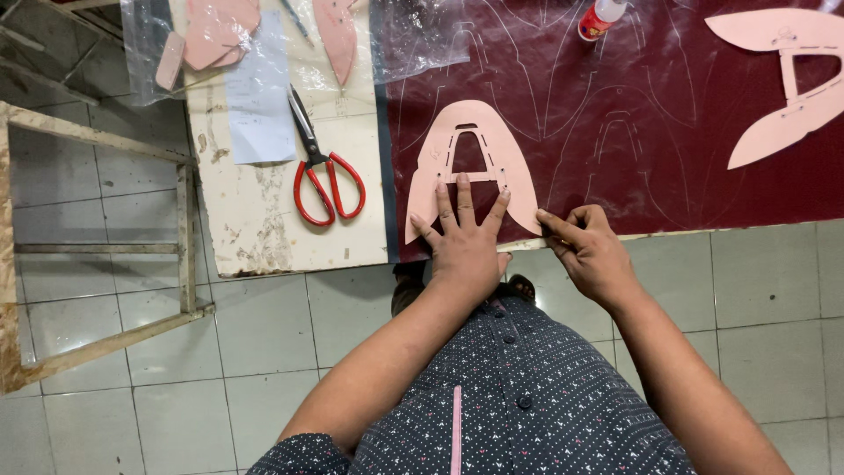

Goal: The person aligns pairs of pink shoe upper components on a red work mat, matching their edges and pressing them flat. They use a small pointed tool to mark or trace along a component edge, reposition the pieces, and near the end pick up a glue bottle and open it to apply adhesive.

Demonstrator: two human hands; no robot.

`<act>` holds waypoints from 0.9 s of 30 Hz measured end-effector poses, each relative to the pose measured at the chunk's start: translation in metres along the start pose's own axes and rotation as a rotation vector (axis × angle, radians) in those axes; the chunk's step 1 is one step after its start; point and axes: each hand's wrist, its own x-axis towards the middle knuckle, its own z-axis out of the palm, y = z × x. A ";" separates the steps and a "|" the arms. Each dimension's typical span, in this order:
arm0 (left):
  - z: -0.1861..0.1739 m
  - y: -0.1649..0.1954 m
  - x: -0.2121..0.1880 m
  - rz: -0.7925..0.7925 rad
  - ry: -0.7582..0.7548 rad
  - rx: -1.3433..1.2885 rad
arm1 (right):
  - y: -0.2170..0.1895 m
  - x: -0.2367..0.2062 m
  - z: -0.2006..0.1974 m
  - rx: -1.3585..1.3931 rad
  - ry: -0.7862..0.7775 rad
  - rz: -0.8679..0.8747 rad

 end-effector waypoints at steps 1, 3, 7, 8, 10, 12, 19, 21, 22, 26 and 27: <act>0.000 0.000 0.001 -0.002 -0.004 -0.002 | 0.000 0.000 0.000 0.001 0.008 -0.013; 0.002 0.000 0.002 -0.004 -0.009 -0.003 | 0.001 0.000 0.000 0.005 0.002 -0.003; 0.006 0.004 0.005 0.004 0.002 0.023 | 0.001 -0.001 0.000 0.001 0.026 -0.033; 0.007 0.005 0.006 0.006 0.013 0.034 | 0.001 0.000 0.000 0.004 0.021 -0.034; 0.009 0.004 0.006 0.013 0.006 0.008 | 0.002 0.000 0.000 0.006 0.015 -0.034; 0.011 0.003 0.007 0.014 0.006 -0.010 | 0.002 0.001 0.000 0.029 0.042 -0.057; 0.012 0.002 0.008 0.014 -0.002 -0.012 | 0.004 0.001 0.003 0.015 0.034 -0.028; 0.010 0.002 0.007 0.018 -0.003 -0.008 | 0.004 0.001 0.003 0.016 0.047 -0.051; 0.008 0.002 0.007 0.021 -0.002 -0.004 | 0.004 0.001 0.003 0.016 0.054 -0.062; -0.001 0.001 0.003 0.049 0.003 0.004 | 0.004 0.001 0.003 0.017 0.037 -0.033; -0.003 0.000 0.001 0.064 -0.003 0.003 | 0.003 0.002 0.004 0.021 0.036 -0.027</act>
